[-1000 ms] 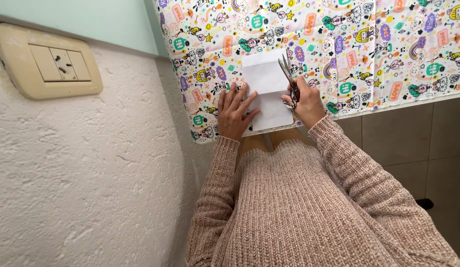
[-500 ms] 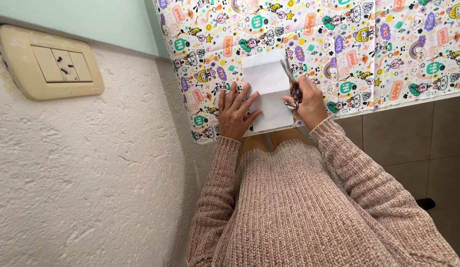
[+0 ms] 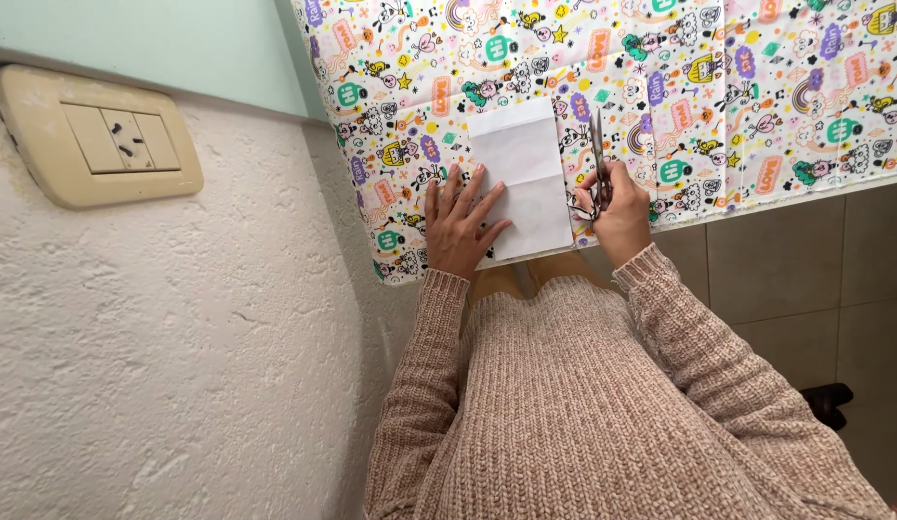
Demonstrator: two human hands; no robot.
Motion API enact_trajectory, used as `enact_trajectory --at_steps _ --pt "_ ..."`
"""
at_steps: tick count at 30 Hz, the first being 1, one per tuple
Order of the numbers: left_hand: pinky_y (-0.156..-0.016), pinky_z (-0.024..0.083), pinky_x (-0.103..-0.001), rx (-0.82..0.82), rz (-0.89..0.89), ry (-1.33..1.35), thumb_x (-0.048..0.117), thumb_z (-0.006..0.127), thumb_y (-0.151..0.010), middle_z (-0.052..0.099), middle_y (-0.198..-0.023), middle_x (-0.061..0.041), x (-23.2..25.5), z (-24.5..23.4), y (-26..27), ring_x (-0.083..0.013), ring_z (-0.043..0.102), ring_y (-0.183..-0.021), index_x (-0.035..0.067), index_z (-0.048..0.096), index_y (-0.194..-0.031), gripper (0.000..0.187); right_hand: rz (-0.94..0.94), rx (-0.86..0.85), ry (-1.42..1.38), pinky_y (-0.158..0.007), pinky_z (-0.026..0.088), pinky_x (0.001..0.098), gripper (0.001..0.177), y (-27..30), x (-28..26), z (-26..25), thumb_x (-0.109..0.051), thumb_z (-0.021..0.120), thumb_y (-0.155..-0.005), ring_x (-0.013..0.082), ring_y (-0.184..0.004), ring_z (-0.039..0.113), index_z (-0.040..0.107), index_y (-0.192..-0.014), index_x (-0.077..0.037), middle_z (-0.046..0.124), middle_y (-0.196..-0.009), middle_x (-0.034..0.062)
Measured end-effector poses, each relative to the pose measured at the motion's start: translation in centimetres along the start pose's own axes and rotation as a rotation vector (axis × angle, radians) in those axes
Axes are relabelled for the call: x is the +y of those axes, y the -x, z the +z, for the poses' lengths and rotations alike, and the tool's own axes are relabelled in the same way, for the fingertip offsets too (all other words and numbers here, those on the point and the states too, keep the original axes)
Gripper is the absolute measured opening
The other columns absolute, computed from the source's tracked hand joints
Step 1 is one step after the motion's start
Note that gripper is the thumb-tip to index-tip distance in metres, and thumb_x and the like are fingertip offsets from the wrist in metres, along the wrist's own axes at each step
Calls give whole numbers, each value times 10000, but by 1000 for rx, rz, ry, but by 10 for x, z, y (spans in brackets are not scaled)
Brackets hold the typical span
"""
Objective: Cutting out patterned fabric using a paper template and scissors.
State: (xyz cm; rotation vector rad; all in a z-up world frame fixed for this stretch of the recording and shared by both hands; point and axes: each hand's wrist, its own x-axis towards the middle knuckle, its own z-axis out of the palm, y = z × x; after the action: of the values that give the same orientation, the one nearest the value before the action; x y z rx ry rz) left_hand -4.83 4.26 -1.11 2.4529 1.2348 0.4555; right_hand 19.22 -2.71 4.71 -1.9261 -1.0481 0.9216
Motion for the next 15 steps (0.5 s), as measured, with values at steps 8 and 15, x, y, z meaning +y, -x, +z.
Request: enact_trajectory --at_steps 8,15 --pt "-1297 142 -503 -26 8 -37 618 680 -922 433 -1617 22 4 -7 -1 -255 293 -1542 363 610 -1434 576 -73 6 30 -634 609 296 213 -1 -6 6 -50 758 -970 122 -780 731 573 -1062 1 717 -887 58" --pt "-1292 133 -521 -50 10 -52 615 660 -936 416 -1628 20 5 -9 -2 -274 277 -1548 374 601 -1446 567 3 15 -40 -550 611 278 216 -17 -16 8 -45 747 -963 134 -716 725 548 -1028 8 686 -909 85"
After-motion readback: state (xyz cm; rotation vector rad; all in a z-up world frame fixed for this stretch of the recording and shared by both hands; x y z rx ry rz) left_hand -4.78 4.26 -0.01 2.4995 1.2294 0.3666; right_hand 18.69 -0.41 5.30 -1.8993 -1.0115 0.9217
